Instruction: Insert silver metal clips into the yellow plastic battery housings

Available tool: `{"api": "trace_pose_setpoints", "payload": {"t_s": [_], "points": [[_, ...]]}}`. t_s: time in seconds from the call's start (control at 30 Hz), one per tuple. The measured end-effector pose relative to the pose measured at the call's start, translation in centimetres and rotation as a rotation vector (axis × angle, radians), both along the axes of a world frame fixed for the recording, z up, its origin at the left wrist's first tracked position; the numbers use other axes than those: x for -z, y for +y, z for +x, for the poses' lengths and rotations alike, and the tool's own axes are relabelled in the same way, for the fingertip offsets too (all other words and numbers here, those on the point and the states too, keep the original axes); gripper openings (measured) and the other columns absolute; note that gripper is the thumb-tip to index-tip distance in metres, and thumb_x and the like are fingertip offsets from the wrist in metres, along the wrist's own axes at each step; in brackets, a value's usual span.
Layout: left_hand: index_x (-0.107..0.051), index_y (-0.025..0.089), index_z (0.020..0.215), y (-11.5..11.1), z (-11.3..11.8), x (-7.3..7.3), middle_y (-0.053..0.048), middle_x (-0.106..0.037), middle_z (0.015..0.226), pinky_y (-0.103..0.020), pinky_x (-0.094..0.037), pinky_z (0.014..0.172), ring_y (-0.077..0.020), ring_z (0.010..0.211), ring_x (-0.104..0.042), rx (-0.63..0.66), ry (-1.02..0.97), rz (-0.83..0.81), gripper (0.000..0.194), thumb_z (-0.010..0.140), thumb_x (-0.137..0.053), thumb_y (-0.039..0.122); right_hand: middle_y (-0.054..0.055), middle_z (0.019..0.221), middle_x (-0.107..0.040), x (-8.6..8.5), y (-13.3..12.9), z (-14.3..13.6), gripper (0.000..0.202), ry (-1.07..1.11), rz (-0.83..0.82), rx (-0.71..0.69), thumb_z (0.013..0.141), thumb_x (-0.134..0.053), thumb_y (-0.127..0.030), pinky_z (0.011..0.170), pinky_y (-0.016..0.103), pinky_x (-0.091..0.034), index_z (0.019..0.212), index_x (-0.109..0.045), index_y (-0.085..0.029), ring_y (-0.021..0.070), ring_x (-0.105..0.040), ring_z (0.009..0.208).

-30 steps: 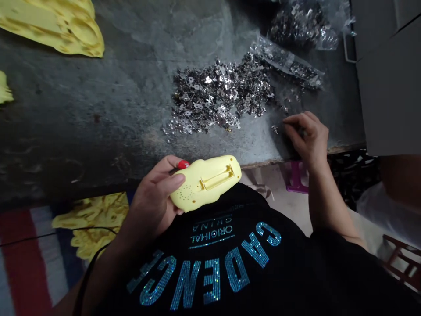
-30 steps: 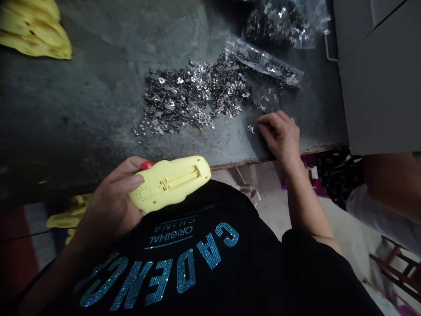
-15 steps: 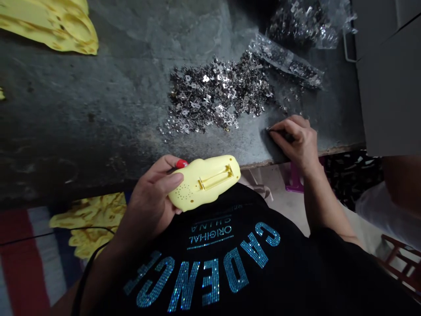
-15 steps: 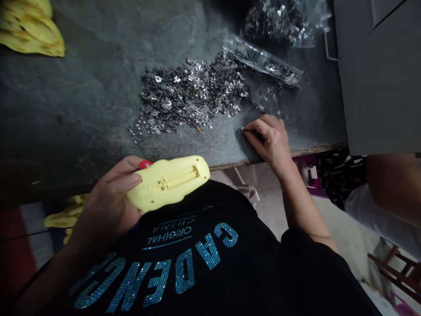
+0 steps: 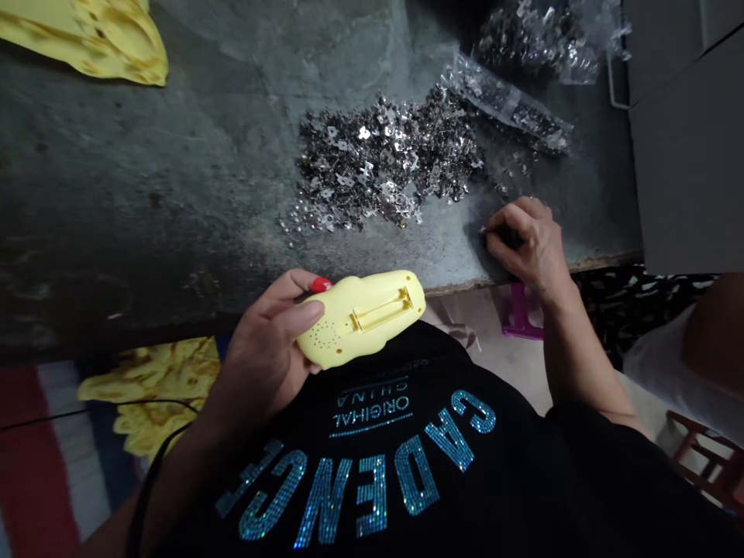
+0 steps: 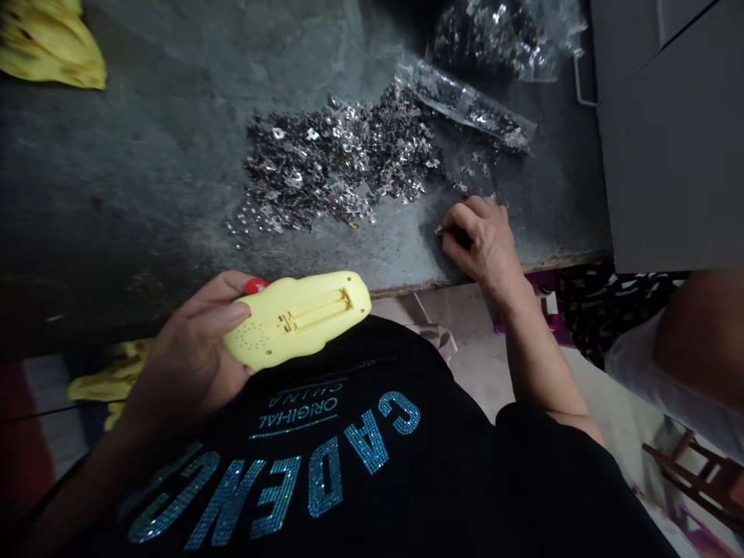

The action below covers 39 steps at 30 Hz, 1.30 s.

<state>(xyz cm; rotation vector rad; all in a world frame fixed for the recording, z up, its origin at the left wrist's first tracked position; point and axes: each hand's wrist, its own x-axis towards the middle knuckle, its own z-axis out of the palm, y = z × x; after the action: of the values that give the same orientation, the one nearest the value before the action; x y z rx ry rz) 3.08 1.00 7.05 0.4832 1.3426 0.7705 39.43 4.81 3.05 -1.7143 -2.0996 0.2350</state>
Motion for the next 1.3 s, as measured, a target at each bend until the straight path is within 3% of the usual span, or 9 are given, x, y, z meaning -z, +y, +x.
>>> {"api": "trace_pose_setpoints", "payload": {"t_s": [0.17,0.33,0.5,0.7,1.0,1.17,1.3], "points": [[-0.064,0.024,0.094,0.0,-0.2,0.0,0.000,-0.076,0.086,-0.021,-0.035,0.033,-0.0144,0.052,-0.056,-0.001,-0.015,-0.004,0.048,0.057,-0.092,0.032,0.007,0.105,-0.080,0.0,-0.7,0.6,0.015,0.137,0.031,-0.039,0.103,-0.066,-0.027,0.096,0.048,-0.059,0.102,-0.081,-0.029,0.0292,-0.076,0.104],[-0.063,0.024,0.095,0.0,-0.3,0.2,0.004,-0.065,0.072,-0.020,-0.035,0.030,-0.0139,0.048,-0.055,0.017,-0.012,0.044,0.044,0.063,-0.091,0.033,0.005,0.103,-0.081,0.2,-2.1,1.4,0.019,0.157,0.061,0.071,0.100,-0.078,-0.034,0.097,0.048,-0.058,0.118,-0.083,-0.030,0.0296,-0.075,0.102],[-0.060,0.024,0.096,0.2,-0.2,0.4,0.001,-0.072,0.080,-0.021,-0.040,0.029,-0.0177,0.053,-0.065,0.025,-0.021,0.054,0.044,0.066,-0.091,0.036,0.005,0.104,-0.082,0.6,-2.2,1.2,0.013,0.147,0.063,0.121,0.100,-0.080,-0.038,0.098,0.050,-0.056,0.109,-0.084,-0.030,0.0305,-0.074,0.104],[-0.062,0.024,0.095,0.2,0.0,0.4,0.001,-0.072,0.078,-0.021,-0.040,0.027,-0.0167,0.050,-0.063,0.010,-0.041,0.027,0.051,0.058,-0.095,0.037,0.006,0.099,-0.081,0.6,-1.3,0.7,0.011,0.100,0.054,0.094,0.102,-0.077,-0.038,0.095,0.050,-0.052,0.099,-0.083,-0.029,0.0308,-0.072,0.099],[-0.061,0.023,0.098,0.2,0.0,0.3,0.003,-0.072,0.080,-0.020,-0.043,0.028,-0.0159,0.052,-0.065,0.031,-0.068,0.043,0.048,0.064,-0.093,0.034,0.004,0.100,-0.081,0.3,-2.5,1.3,0.011,0.031,0.056,0.138,0.101,-0.079,-0.040,0.097,0.050,-0.050,0.103,-0.084,-0.031,0.0310,-0.073,0.101],[-0.060,0.023,0.095,-0.2,0.5,0.4,0.002,-0.071,0.073,-0.019,-0.045,0.032,-0.0156,0.053,-0.064,0.088,-0.152,0.119,0.043,0.071,-0.091,0.040,0.002,0.097,-0.084,-1.2,-3.4,-0.6,0.009,0.190,0.084,0.091,0.105,-0.078,-0.038,0.091,0.047,-0.058,0.102,-0.083,-0.031,0.0277,-0.077,0.093],[-0.054,0.024,0.091,-0.7,0.9,0.2,0.002,-0.069,0.070,-0.020,-0.046,0.033,-0.0157,0.051,-0.064,0.157,-0.229,0.137,0.039,0.075,-0.087,0.038,0.001,0.099,-0.085,-3.5,-3.9,-4.3,0.006,0.403,0.122,-0.120,0.103,-0.085,-0.034,0.081,0.048,-0.061,0.109,-0.083,-0.036,0.0281,-0.078,0.086]]}}
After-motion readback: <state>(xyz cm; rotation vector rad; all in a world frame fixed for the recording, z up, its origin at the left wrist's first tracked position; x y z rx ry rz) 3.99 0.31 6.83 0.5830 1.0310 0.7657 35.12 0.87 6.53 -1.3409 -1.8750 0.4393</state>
